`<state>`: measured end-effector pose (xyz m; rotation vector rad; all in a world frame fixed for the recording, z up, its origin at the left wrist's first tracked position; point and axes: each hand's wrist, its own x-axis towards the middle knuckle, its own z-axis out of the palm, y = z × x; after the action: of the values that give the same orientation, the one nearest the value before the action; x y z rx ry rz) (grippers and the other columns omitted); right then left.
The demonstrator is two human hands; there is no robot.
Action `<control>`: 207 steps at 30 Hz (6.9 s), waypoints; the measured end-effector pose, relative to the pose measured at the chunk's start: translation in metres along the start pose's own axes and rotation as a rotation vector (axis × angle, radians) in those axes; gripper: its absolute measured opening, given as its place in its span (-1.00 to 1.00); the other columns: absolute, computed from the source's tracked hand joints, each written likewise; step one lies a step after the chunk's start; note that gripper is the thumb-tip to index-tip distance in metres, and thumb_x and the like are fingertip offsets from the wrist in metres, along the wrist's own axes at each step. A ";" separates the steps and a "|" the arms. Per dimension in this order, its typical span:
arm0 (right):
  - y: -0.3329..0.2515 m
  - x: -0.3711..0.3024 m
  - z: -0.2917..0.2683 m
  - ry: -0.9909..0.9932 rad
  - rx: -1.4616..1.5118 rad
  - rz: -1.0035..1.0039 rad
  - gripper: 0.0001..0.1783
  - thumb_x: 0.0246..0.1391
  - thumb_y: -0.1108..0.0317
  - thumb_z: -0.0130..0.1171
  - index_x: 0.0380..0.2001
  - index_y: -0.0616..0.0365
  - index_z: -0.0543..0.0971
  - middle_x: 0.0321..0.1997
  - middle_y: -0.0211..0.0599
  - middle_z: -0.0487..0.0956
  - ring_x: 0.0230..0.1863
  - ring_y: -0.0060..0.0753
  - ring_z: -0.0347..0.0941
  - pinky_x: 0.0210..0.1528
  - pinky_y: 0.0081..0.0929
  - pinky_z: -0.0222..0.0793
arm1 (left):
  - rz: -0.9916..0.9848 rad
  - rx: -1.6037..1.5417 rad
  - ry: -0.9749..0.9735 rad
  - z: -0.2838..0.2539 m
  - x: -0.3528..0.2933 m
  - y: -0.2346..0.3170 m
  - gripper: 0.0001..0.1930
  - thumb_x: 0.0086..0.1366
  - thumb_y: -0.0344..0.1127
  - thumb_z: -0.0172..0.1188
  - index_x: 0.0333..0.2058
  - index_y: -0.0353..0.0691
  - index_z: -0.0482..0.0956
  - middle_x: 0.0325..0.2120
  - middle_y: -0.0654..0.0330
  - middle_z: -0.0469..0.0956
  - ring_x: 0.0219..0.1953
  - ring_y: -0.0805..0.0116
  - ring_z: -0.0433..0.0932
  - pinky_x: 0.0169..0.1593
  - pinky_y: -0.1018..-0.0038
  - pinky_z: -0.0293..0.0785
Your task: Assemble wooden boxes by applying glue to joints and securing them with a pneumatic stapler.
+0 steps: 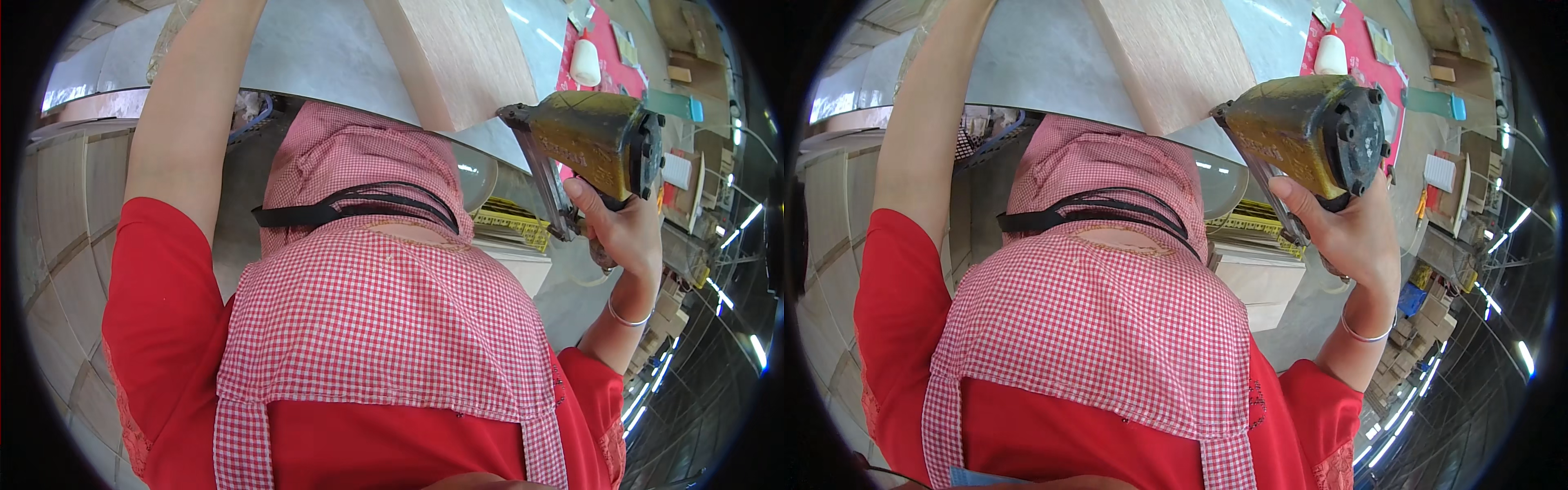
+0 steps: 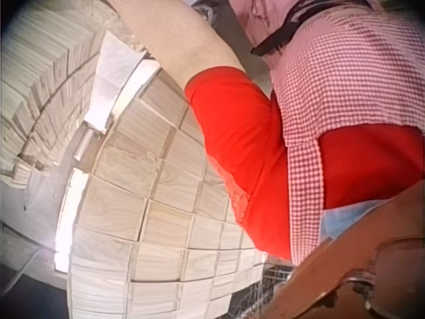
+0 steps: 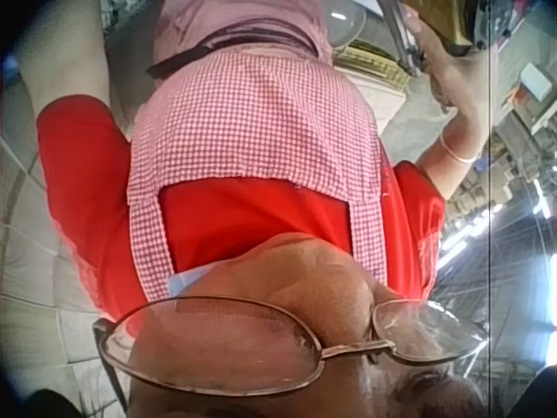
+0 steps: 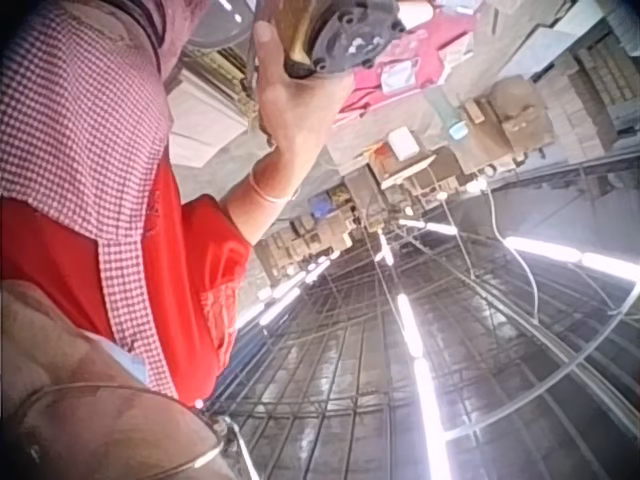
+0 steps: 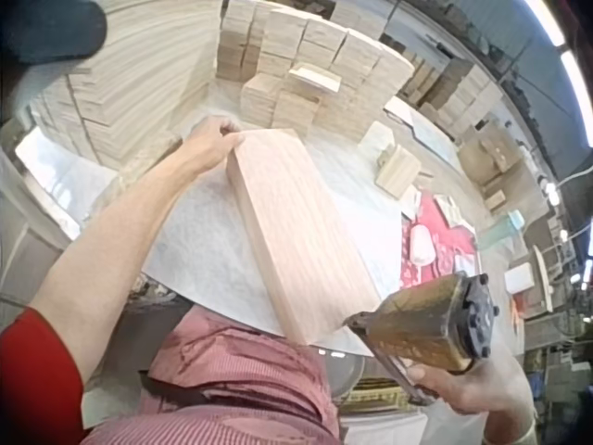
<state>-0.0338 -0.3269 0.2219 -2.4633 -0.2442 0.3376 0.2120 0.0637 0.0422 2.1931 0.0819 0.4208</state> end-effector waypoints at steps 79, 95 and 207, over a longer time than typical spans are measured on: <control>0.012 -0.031 0.003 0.167 0.139 0.355 -0.70 0.16 0.23 0.38 -0.26 0.27 0.62 -0.61 -0.55 0.46 -0.71 -0.75 0.25 -0.69 -0.64 0.13 | 0.688 0.524 -0.040 0.035 -0.194 0.165 -0.25 -0.19 0.05 0.55 -0.03 -0.21 0.54 0.11 -0.21 0.40 0.19 -0.08 0.34 0.21 -0.13 0.22; -0.016 -0.032 0.028 0.195 0.142 0.252 -0.72 0.13 0.36 0.39 -0.17 0.29 0.59 -0.47 -0.45 0.56 -0.68 -0.74 0.29 -0.68 -0.67 0.16 | 0.447 -0.086 -0.368 -0.038 -0.208 0.052 0.39 -0.26 0.25 0.60 0.40 -0.34 -0.04 0.38 -0.31 -0.05 0.43 -0.23 -0.01 0.45 0.05 -0.05; 0.136 0.082 0.126 0.196 0.414 -0.211 -0.47 0.38 0.11 -0.01 0.18 0.34 0.47 0.19 0.07 0.53 0.20 -0.14 0.46 0.24 -0.31 0.31 | -0.473 -0.691 -0.145 -0.021 -0.248 0.061 -0.53 0.40 -0.13 0.19 0.14 -0.32 0.46 -0.01 0.14 0.58 -0.01 0.38 0.56 0.08 0.40 0.47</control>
<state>0.0191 -0.3408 0.0274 -2.0232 -0.3130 0.0468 -0.0334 -0.0089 0.0345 1.4532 0.3185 0.0055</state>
